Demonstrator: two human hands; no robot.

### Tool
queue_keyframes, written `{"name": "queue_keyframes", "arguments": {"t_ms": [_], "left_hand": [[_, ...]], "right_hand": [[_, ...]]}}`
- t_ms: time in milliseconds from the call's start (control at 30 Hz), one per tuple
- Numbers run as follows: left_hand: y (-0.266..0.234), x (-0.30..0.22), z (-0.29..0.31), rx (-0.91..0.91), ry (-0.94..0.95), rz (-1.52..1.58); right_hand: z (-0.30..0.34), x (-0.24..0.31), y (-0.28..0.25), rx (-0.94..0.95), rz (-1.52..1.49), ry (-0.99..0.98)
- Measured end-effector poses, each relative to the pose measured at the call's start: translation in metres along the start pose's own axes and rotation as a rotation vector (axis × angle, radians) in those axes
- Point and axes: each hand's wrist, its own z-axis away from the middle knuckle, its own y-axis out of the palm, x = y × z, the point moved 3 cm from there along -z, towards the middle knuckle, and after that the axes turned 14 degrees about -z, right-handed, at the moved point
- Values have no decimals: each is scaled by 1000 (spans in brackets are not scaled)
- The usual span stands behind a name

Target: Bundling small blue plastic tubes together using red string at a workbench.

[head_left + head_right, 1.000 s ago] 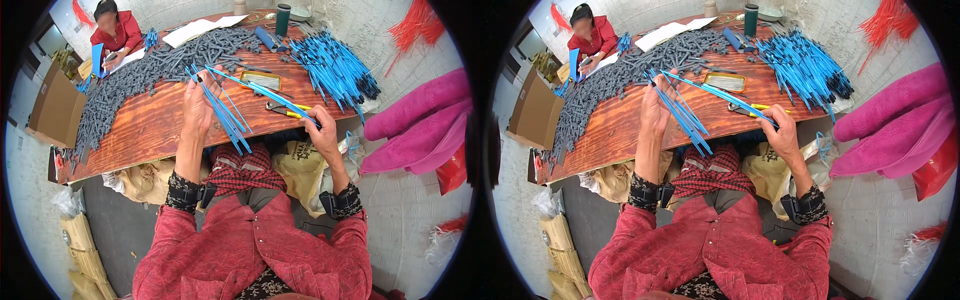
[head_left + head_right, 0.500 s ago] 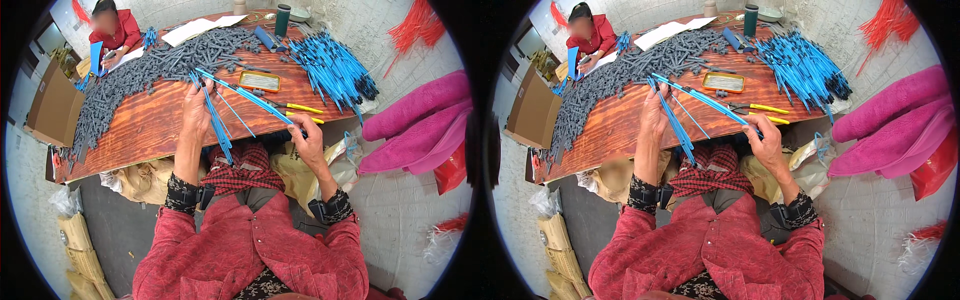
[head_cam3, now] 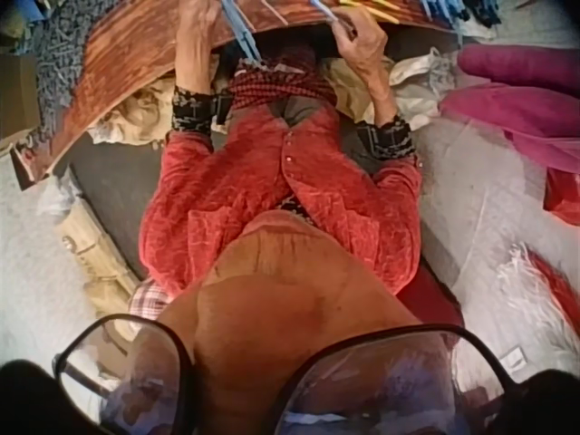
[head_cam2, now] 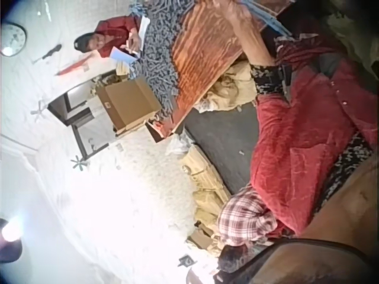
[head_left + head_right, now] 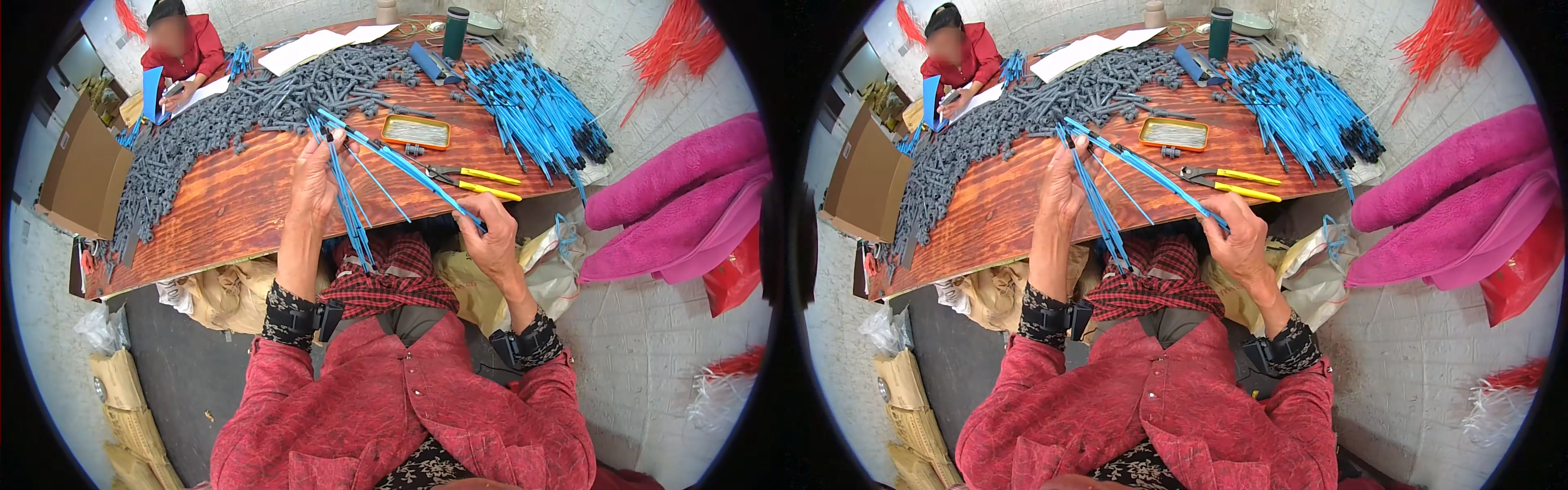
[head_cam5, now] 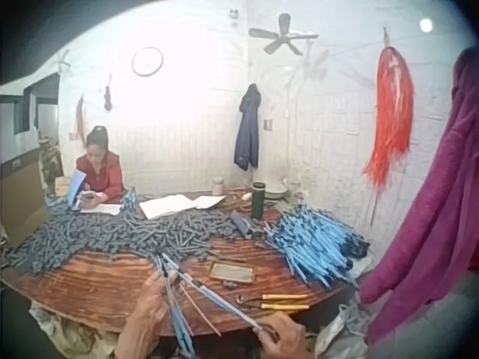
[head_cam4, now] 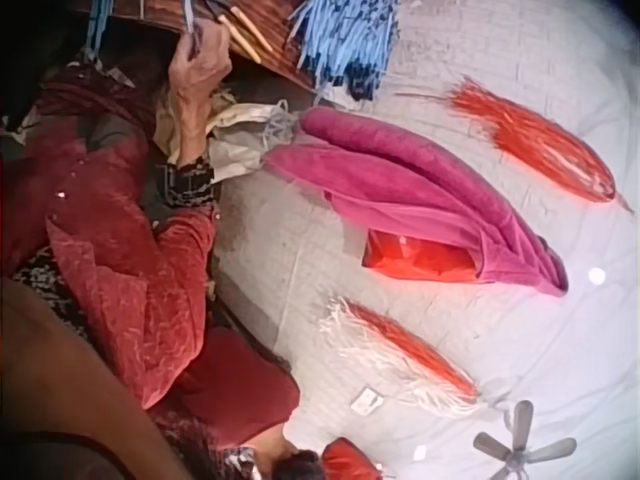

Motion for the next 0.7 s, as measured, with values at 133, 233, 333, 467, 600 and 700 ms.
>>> {"name": "queue_keyframes", "arguments": {"t_ms": [133,233,333,467,600,700], "left_hand": [[3,-5,6,18,-4,-39],[1,-4,3,83,-6,-89],[11,-7,13,48,43,-109],[15,-13,21,115,-26,-175],[17,-20,31,208,-76,-140],[25,-27,40,265,-102,-99]], "right_hand": [[5,-3,0,-34,-104,64],[18,-16,13,-77,-341,269],[43,-42,34,-47,-797,585],[61,-46,46,-39,-1065,846],[67,-40,54,-38,-1019,860],[78,-35,61,-22,-945,926]]}}
